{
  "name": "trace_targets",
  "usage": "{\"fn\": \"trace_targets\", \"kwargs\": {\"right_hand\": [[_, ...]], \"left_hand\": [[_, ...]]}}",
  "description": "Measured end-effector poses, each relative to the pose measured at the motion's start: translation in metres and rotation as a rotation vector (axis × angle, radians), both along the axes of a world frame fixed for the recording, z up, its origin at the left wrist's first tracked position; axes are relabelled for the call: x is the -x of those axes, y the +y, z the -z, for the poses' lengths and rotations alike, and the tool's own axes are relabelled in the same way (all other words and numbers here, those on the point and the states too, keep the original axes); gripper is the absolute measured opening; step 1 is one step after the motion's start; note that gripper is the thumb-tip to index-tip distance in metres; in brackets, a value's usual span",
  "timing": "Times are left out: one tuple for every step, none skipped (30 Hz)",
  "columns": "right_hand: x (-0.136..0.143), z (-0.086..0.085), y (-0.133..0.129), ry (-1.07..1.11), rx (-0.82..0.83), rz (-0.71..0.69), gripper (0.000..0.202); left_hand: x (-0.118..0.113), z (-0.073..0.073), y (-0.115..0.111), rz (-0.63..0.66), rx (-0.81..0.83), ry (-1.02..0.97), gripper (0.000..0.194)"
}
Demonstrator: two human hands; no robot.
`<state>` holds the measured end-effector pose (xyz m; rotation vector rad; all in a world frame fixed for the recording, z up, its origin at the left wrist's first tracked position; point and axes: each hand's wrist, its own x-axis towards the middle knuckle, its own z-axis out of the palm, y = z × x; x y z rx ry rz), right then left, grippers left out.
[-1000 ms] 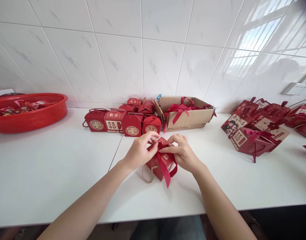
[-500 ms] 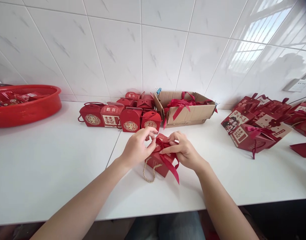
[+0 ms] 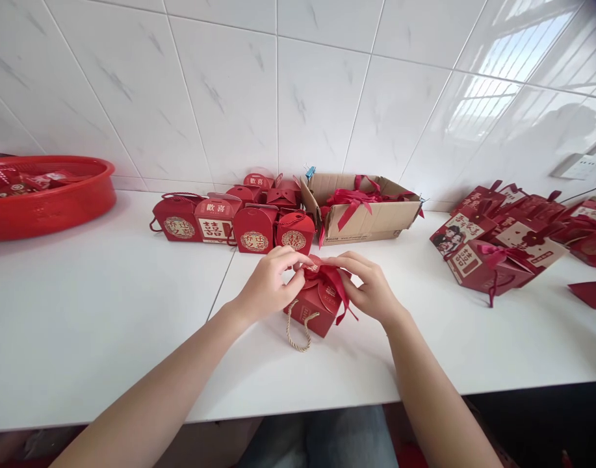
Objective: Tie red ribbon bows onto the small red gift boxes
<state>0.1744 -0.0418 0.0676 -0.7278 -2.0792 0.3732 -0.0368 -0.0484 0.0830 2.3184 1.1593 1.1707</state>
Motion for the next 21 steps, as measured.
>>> {"fn": "trace_targets", "kwargs": {"right_hand": [[0.002,0.000,-0.001,0.010,-0.001,0.017,0.038],[0.003,-0.001,-0.001,0.020,-0.006,0.029,0.037],[0.004,-0.001,-0.001,0.026,-0.011,0.036,0.036],[0.005,-0.001,-0.002,0.027,-0.014,0.040,0.035],[0.005,0.000,-0.002,0.023,-0.013,0.041,0.034],[0.006,0.000,-0.002,0.016,-0.010,0.040,0.033],[0.006,0.000,-0.001,0.008,-0.006,0.038,0.031],[0.005,0.000,-0.001,0.002,-0.001,0.037,0.029],[0.005,0.000,-0.001,-0.001,0.003,0.036,0.027],[0.004,0.000,-0.001,0.000,0.010,0.036,0.025],[0.004,0.000,-0.001,0.002,0.020,0.035,0.023],[0.004,0.001,-0.001,0.005,0.030,0.035,0.022],[0.004,0.001,-0.001,0.010,0.036,0.035,0.021],[0.003,0.001,-0.001,0.014,0.040,0.034,0.021],[0.003,0.002,-0.001,0.017,0.043,0.031,0.021],[0.003,0.002,-0.001,0.020,0.045,0.026,0.021],[0.003,0.002,-0.001,0.020,0.048,0.021,0.021],[0.003,0.002,-0.001,0.020,0.050,0.016,0.021],[0.003,0.002,-0.001,0.017,0.052,0.010,0.021],[0.003,0.002,-0.002,0.014,0.051,0.007,0.022],[0.004,0.001,-0.002,0.013,0.045,0.007,0.023]], "left_hand": [[-0.001,-0.001,0.000,0.005,0.018,-0.013,0.015],[-0.002,-0.001,0.000,0.007,0.033,-0.026,0.012],[-0.002,-0.001,0.000,0.009,0.048,-0.033,0.009],[-0.003,-0.001,-0.001,0.012,0.061,-0.036,0.009],[-0.003,-0.001,-0.001,0.018,0.074,-0.036,0.009],[-0.004,-0.001,0.000,0.025,0.086,-0.032,0.010],[-0.004,0.000,0.000,0.031,0.096,-0.027,0.011],[-0.004,0.000,0.000,0.037,0.103,-0.023,0.012],[-0.004,-0.001,0.000,0.045,0.108,-0.018,0.014],[-0.005,-0.001,0.000,0.055,0.112,-0.011,0.016],[-0.006,-0.001,0.001,0.065,0.113,-0.003,0.019],[-0.007,-0.002,0.001,0.072,0.108,0.001,0.020],[-0.009,-0.002,0.001,0.074,0.100,0.000,0.020],[-0.010,-0.002,0.002,0.069,0.091,-0.010,0.018],[-0.011,-0.003,0.002,0.057,0.086,-0.031,0.016],[-0.012,-0.003,0.002,0.042,0.091,-0.060,0.015],[-0.013,-0.002,0.003,0.030,0.109,-0.092,0.016],[-0.014,-0.002,0.003,0.017,0.136,-0.125,0.018],[-0.014,-0.002,0.003,-0.001,0.163,-0.155,0.022],[-0.014,-0.002,0.002,-0.025,0.183,-0.177,0.026],[-0.014,-0.002,0.002,-0.051,0.193,-0.190,0.032]]}}
